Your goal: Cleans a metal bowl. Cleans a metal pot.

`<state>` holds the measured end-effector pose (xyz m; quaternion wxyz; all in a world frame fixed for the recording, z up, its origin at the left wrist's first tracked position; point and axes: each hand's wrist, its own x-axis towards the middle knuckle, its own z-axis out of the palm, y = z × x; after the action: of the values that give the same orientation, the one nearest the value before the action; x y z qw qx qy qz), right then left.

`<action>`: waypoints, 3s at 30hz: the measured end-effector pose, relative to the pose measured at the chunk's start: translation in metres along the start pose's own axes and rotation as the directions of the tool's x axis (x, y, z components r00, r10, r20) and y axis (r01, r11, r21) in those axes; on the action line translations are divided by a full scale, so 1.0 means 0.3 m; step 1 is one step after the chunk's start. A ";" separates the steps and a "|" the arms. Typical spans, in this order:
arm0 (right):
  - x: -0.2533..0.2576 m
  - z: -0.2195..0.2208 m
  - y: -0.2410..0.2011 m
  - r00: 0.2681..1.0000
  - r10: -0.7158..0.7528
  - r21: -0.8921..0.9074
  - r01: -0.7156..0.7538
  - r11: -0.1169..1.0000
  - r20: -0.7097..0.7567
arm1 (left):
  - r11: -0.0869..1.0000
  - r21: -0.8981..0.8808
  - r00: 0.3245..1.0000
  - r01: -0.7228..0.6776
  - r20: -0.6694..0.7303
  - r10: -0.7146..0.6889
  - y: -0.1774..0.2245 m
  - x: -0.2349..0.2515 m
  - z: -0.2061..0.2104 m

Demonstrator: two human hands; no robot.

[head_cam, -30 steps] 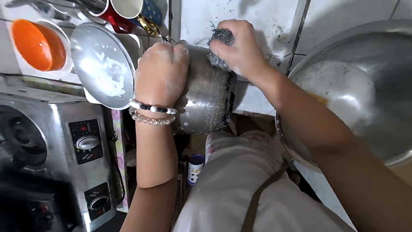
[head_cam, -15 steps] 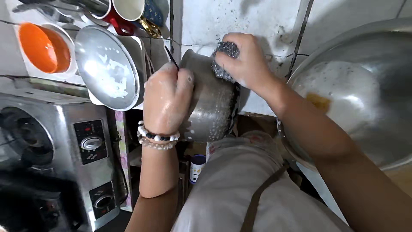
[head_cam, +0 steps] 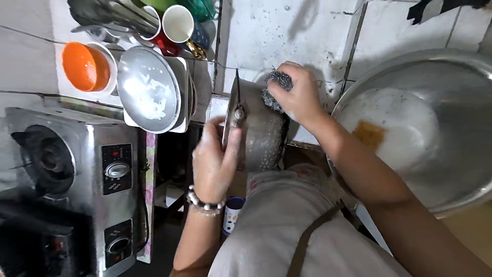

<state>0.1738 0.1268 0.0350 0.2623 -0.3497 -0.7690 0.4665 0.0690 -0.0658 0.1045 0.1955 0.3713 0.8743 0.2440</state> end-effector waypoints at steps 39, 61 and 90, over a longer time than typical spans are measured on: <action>-0.152 0.105 -0.273 0.964 -0.233 -0.407 0.162 0.899 -0.131 | 0.904 -0.044 0.876 -0.425 -0.272 0.399 -0.075 -0.008 0.145; -0.147 0.015 -0.055 0.976 0.048 0.048 -0.039 0.998 -0.213 | 0.599 -0.020 0.580 -0.801 -0.276 0.767 -0.275 0.164 0.066; -0.356 -0.435 0.386 0.563 0.684 -0.267 -0.825 0.498 -0.464 | 0.883 -0.404 0.942 -0.241 0.123 0.313 0.000 0.228 -0.004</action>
<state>0.3689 0.1498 -0.0220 0.0507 -0.7699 -0.5708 0.2808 0.0241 -0.0152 0.0944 0.3072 0.4682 0.7254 0.4002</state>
